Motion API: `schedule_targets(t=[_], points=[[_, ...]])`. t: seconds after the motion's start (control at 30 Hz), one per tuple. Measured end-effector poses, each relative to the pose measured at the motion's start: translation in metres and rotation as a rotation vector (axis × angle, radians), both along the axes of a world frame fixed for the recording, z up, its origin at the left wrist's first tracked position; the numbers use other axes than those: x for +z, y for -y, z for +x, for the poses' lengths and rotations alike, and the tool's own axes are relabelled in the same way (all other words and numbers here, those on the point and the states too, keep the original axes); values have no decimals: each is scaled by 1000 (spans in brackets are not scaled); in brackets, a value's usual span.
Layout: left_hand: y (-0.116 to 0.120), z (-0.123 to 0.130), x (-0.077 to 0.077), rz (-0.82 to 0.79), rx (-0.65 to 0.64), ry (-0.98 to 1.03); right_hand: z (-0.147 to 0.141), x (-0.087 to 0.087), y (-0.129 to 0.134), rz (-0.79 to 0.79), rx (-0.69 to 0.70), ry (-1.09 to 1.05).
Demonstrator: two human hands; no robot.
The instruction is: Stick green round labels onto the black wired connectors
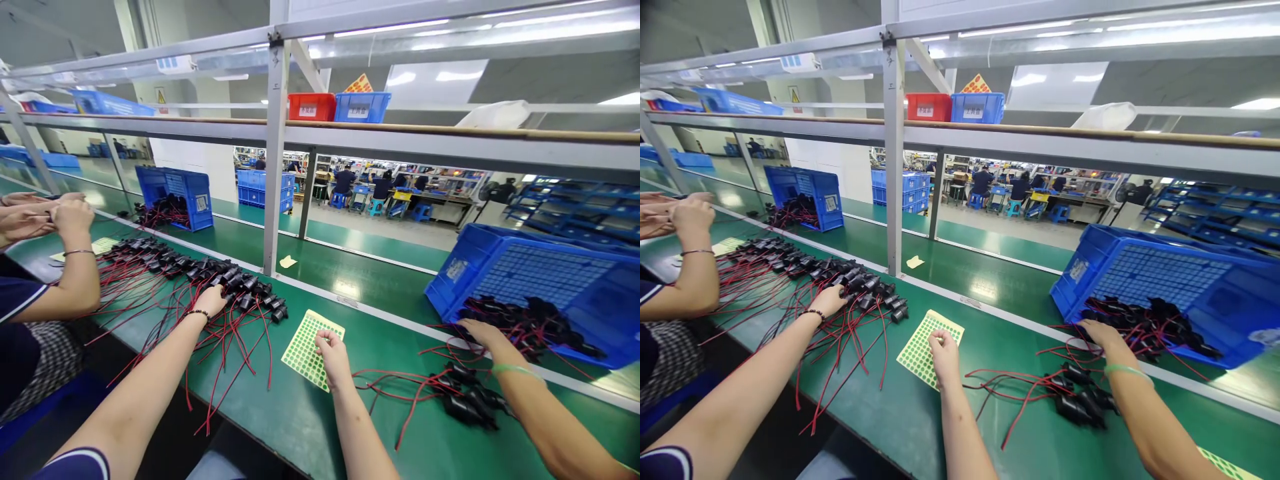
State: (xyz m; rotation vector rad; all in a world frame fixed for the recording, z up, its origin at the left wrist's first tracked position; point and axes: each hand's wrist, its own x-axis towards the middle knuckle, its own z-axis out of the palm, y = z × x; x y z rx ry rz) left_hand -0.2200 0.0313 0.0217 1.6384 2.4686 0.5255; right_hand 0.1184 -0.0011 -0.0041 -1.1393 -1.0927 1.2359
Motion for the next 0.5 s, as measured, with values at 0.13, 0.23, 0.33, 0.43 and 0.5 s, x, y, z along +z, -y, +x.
schedule_targets(t=[0.13, 0.23, 0.33, 0.43, 0.5], points=[[12, -4, 9, 69, 58, -10, 3, -3, -5, 19, 2, 60], [31, -4, 29, 125, 40, -26, 5, -5, -6, 59, -21, 152], [53, -2, 51, 195, -24, -27, 5, -8, -3, 122, -83, 283], [66, -6, 62, 257, -102, -11, 6, -10, 1, 202, -162, 426], [67, -10, 61, 290, -176, 36, 8, -8, 3, 246, -206, 514]])
